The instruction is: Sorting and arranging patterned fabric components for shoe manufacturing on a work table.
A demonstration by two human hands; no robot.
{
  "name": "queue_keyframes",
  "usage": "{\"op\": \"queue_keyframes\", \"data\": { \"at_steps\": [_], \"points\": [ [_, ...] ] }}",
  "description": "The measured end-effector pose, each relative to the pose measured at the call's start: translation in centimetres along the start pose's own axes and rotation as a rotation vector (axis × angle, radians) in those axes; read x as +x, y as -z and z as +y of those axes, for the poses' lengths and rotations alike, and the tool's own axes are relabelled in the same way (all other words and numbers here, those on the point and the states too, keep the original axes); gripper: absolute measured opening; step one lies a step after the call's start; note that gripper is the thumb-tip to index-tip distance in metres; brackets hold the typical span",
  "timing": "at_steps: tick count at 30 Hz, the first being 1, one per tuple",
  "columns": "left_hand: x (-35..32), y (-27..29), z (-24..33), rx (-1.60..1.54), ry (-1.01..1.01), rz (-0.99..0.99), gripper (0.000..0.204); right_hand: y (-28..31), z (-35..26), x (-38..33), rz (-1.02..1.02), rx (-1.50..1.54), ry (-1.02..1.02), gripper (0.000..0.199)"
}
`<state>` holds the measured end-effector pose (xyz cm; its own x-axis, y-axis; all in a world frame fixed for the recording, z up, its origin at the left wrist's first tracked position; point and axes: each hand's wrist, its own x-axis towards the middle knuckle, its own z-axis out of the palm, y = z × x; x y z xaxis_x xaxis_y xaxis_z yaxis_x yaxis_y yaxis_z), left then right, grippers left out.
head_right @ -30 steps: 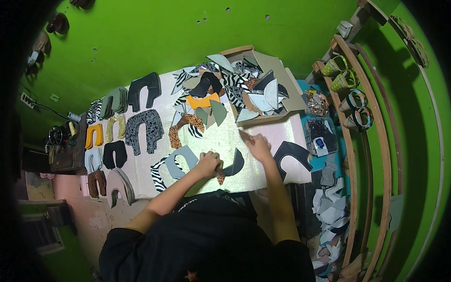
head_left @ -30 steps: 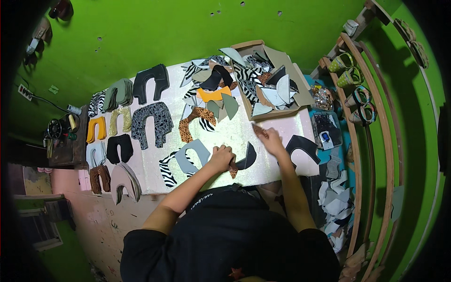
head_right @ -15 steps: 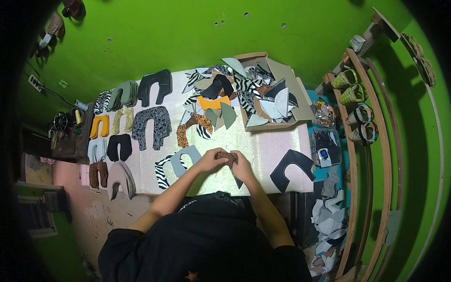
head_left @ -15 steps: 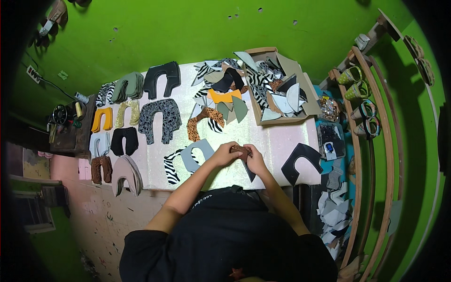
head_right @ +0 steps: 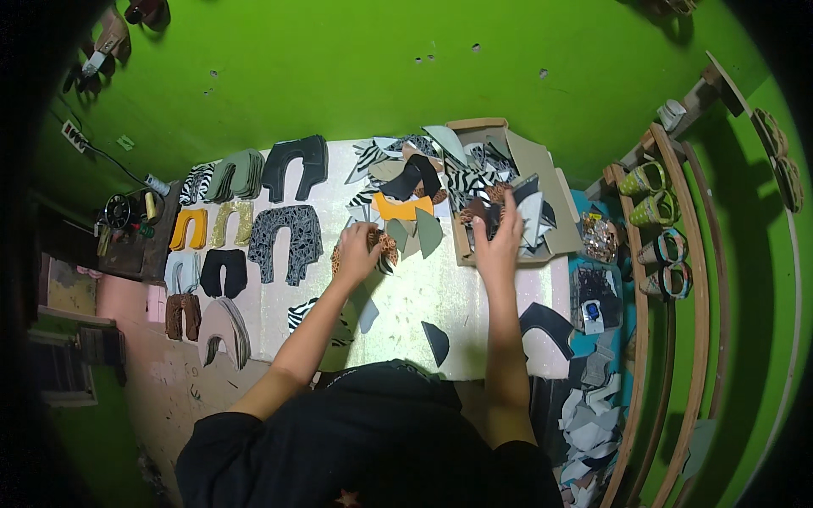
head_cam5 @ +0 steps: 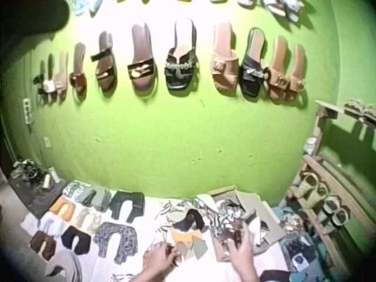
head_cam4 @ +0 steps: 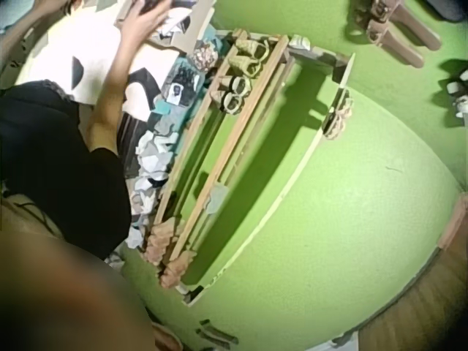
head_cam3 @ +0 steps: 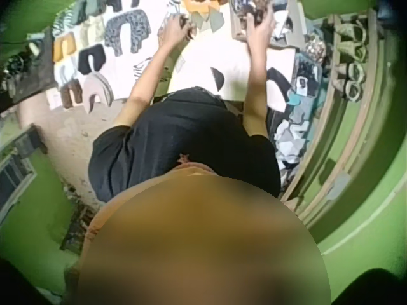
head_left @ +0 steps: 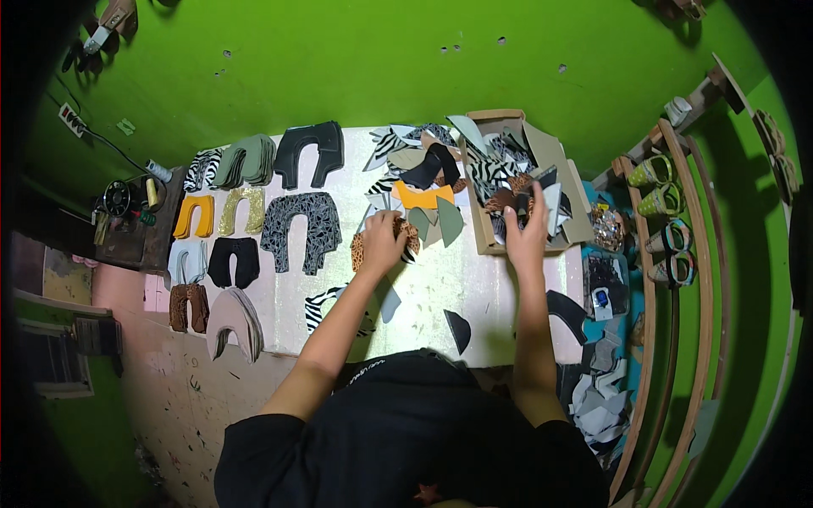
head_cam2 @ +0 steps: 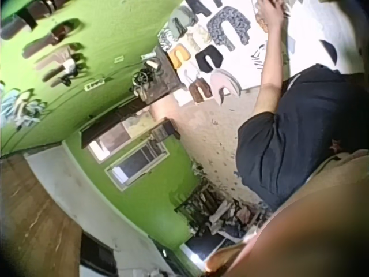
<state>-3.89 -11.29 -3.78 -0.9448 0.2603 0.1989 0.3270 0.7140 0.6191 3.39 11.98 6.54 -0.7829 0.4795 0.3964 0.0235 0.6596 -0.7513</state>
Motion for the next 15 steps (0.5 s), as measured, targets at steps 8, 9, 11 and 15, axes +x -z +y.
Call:
{"op": "queue_keyframes", "data": {
  "at_steps": [8, 9, 11, 15],
  "points": [
    [0.2, 1.0, -4.0, -0.237, 0.060, -0.238, 0.019, -2.8, 3.8, -8.5, -0.490, -0.123, 0.185, 0.047],
    [-0.4, 1.3, -4.6, -0.361, 0.068, -0.269, 0.019, -3.1, 4.4, -10.5, -0.676, -0.082, 0.104, 0.052],
    [-1.3, 2.4, -4.7, -0.486, 0.085, -0.290, 0.019, -2.2, 3.3, -12.9, -0.798, -0.329, 0.046, 0.059],
    [-2.3, 5.0, -1.6, -0.745, 0.213, -0.576, 0.019, -1.1, 5.7, -16.5, -0.755, -0.358, 0.023, 0.050]
  ]
}}
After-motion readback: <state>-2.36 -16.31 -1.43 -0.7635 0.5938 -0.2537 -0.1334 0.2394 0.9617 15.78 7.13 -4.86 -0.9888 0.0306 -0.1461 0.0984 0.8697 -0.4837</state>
